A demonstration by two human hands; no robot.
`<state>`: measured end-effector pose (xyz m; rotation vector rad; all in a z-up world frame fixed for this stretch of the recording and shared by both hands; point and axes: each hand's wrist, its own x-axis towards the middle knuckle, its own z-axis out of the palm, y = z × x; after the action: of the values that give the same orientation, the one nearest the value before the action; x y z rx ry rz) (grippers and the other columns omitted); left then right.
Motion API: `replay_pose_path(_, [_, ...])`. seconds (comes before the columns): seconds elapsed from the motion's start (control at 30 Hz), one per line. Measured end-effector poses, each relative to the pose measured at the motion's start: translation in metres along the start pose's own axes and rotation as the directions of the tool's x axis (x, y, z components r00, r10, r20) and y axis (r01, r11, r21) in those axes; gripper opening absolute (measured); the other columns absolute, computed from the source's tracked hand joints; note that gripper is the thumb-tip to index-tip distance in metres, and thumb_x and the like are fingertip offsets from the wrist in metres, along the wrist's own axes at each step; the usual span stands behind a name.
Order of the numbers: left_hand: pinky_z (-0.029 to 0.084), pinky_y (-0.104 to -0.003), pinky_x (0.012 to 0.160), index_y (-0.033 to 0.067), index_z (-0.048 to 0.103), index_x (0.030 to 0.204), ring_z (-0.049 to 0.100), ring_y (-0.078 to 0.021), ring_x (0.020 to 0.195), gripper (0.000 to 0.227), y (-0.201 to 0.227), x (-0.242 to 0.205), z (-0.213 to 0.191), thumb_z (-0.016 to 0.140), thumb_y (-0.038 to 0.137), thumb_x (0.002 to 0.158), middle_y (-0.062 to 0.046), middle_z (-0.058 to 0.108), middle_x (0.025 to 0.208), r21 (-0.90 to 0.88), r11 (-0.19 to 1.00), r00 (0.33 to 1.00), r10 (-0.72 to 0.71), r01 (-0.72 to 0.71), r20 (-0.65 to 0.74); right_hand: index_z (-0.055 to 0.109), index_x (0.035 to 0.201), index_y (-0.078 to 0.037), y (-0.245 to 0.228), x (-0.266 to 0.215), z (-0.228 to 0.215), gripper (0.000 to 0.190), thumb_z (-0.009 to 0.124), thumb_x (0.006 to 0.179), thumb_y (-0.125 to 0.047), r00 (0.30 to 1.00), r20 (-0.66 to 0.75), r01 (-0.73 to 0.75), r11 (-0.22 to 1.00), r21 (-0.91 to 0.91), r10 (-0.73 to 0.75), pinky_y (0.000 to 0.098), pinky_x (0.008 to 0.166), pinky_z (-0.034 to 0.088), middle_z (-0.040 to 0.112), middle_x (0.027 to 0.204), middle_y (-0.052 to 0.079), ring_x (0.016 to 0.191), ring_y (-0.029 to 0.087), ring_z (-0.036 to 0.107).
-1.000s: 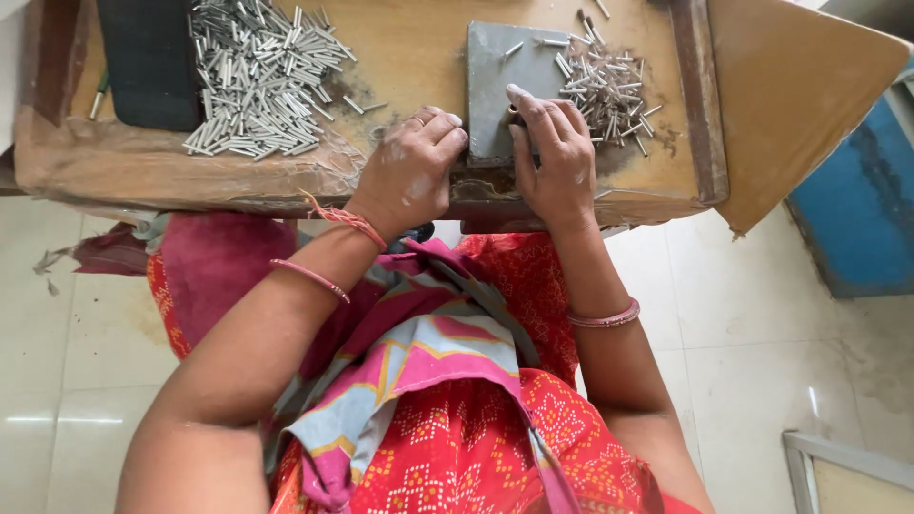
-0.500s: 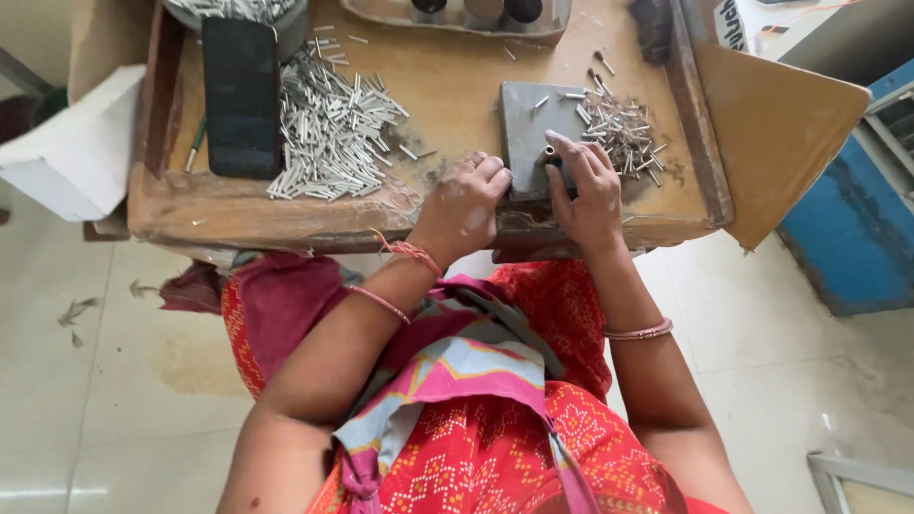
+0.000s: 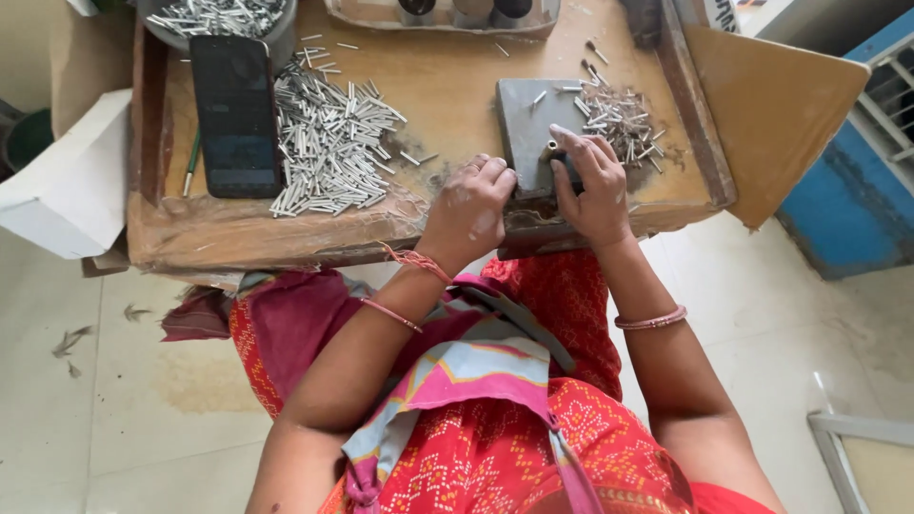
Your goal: The person sits at a workbench and assembles small metal cylindrical parts one at a time, picking a piece from a pile, working it between the fingers, and pressing it into a hole in a gray stone block on the bench. Finished pieces accumulate in a pile beside the block.
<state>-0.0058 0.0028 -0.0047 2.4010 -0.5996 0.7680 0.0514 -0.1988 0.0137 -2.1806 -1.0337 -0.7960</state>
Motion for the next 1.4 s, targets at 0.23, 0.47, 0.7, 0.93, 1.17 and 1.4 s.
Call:
replay_pose_path(0.23, [0.052,-0.036,0.102,0.0006,0.068,0.113,0.064,-0.0249,0.112,0.030,-0.009,0.009,0.018,0.065,0.026,0.098,-0.011,0.071,0.117,-0.595,0.764,0.914,-0.389,0.248,-0.118,0.063,0.126,0.000,-0.002,-0.015,0.008,0.030,0.069,0.097,-0.001,0.956,-0.292,0.004,0.997,0.075,0.019,0.0399,0.100,0.053,0.069,0.115,0.017,0.109,0.035,0.063])
replay_pose_path(0.47, [0.038,-0.031,0.114,0.0014,0.057,0.134,0.053,-0.0146,0.128,0.056,-0.003,0.019,0.044,0.045,0.051,0.109,-0.009,0.060,0.134,-0.861,0.446,0.857,-0.515,0.244,-0.024,0.069,0.108,-0.004,-0.041,0.004,0.005,0.015,0.071,0.094,-0.001,0.999,-0.021,0.035,0.986,0.160,-0.032,0.0384,0.089,0.054,0.071,0.109,0.012,0.097,0.028,0.067])
replay_pose_path(0.7, [0.051,-0.036,0.095,0.0008,0.062,0.112,0.062,-0.0216,0.103,0.019,0.008,0.004,0.003,0.064,0.017,0.103,-0.011,0.065,0.111,-0.809,0.539,0.835,-0.538,0.234,-0.117,0.071,0.107,-0.002,-0.045,0.022,0.015,0.022,0.070,0.084,-0.005,0.965,0.259,0.053,0.996,-0.069,-0.033,0.0420,0.083,0.053,0.066,0.111,0.010,0.091,0.032,0.061])
replay_pose_path(0.93, [0.049,-0.045,0.094,-0.0001,0.060,0.106,0.060,-0.0374,0.104,0.020,0.010,-0.003,-0.020,0.058,-0.004,0.087,-0.018,0.060,0.106,-0.353,0.897,0.937,-0.325,0.264,-0.126,0.068,0.098,-0.004,-0.037,0.019,0.025,0.014,0.070,0.084,-0.007,0.953,0.302,0.044,0.994,-0.096,-0.013,0.0413,0.082,0.053,0.065,0.106,0.007,0.097,0.029,0.064])
replay_pose_path(1.17, [0.048,-0.049,0.089,0.0011,0.063,0.093,0.059,-0.0392,0.100,0.015,-0.005,0.002,0.002,0.066,0.004,0.080,-0.017,0.060,0.098,-0.212,0.926,0.944,-0.327,0.311,-0.041,0.067,0.100,-0.005,-0.036,0.013,0.027,0.012,0.069,0.088,-0.007,0.982,0.187,0.035,0.999,-0.016,-0.031,0.0401,0.084,0.054,0.066,0.108,0.006,0.096,0.027,0.066])
replay_pose_path(1.4, [0.049,-0.047,0.089,0.0037,0.065,0.089,0.061,-0.0368,0.100,0.011,-0.007,0.004,0.004,0.069,0.006,0.079,-0.015,0.061,0.097,-0.195,0.925,0.941,-0.337,0.327,-0.018,0.064,0.098,-0.003,-0.027,0.007,0.026,0.013,0.070,0.087,-0.002,0.998,0.058,-0.043,0.994,0.098,0.038,0.0392,0.079,0.055,0.066,0.104,0.009,0.089,0.027,0.067])
